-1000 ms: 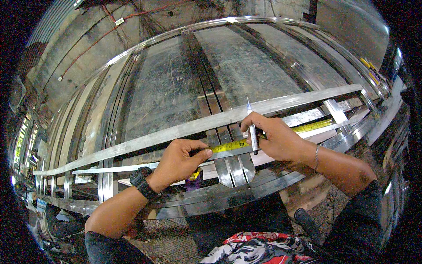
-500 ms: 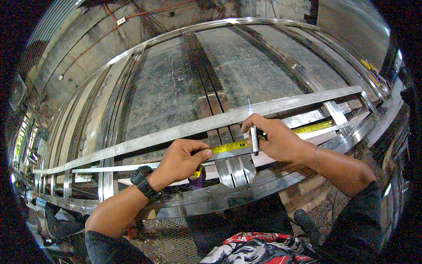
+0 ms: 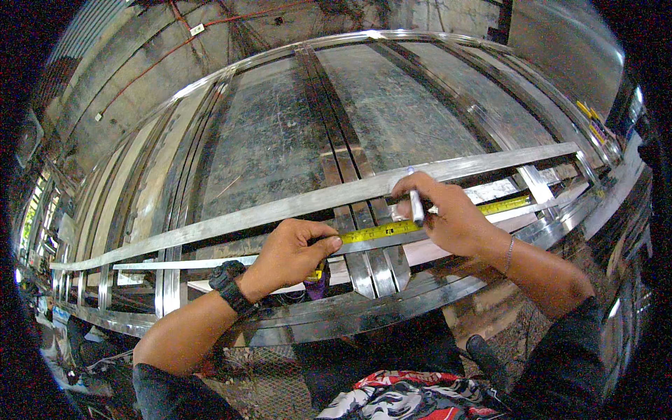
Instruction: The person measures a curved metal frame with a tape measure and marks points along its length with a marker. The person repeatedly repositions the tape measure and makes marks at measured intervals on the metal surface.
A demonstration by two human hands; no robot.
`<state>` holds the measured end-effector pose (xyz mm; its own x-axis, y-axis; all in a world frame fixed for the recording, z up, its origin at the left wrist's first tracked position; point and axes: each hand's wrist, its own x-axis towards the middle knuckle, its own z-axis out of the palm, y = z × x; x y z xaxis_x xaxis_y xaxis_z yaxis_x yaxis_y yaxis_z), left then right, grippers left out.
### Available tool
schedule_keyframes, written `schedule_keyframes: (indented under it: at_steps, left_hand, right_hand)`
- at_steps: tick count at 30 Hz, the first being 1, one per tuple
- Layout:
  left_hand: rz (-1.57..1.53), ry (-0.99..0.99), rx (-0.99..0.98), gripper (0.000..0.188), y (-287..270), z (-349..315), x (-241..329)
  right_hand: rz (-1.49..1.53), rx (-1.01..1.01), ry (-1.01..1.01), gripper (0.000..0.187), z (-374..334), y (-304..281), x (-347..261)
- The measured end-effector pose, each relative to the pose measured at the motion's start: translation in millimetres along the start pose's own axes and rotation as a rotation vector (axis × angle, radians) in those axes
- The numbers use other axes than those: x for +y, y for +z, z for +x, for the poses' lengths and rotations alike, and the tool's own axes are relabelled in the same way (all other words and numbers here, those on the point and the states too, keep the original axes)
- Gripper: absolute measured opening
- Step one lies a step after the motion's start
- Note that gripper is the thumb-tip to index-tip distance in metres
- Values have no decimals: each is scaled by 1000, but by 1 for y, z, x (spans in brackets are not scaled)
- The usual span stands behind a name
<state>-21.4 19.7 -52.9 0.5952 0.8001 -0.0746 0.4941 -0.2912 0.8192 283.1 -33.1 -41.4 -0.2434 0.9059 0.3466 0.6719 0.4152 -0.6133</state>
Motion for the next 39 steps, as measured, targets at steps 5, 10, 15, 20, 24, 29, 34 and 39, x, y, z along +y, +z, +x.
schedule_keyframes:
  at_steps: [5,10,15,20,24,29,34,39]
  left_hand:
    - [15,20,4,19,0,1,-1]
    - [-18,-3,-2,19,1,2,-6]
    - [-48,0,-16,20,1,2,-1]
    - [-6,89,40,24,3,1,-6]
    - [48,80,1,26,0,5,-5]
    - [48,91,34,26,2,3,-8]
    - [41,37,16,24,2,2,-1]
    - [91,34,-9,25,0,2,2]
  right_hand:
    - [341,257,66,25,-1,-5,-12]
    - [409,252,-33,24,-5,-6,-11]
    - [463,181,-62,23,-10,-9,-12]
    - [486,-99,-16,23,-6,-12,-21]
    - [431,-161,-29,23,-5,-6,-21]
    - [317,-196,-89,22,-7,-4,-24]
    - [309,-161,-164,21,-7,2,-22]
    - [263,-151,-190,20,-7,4,-21]
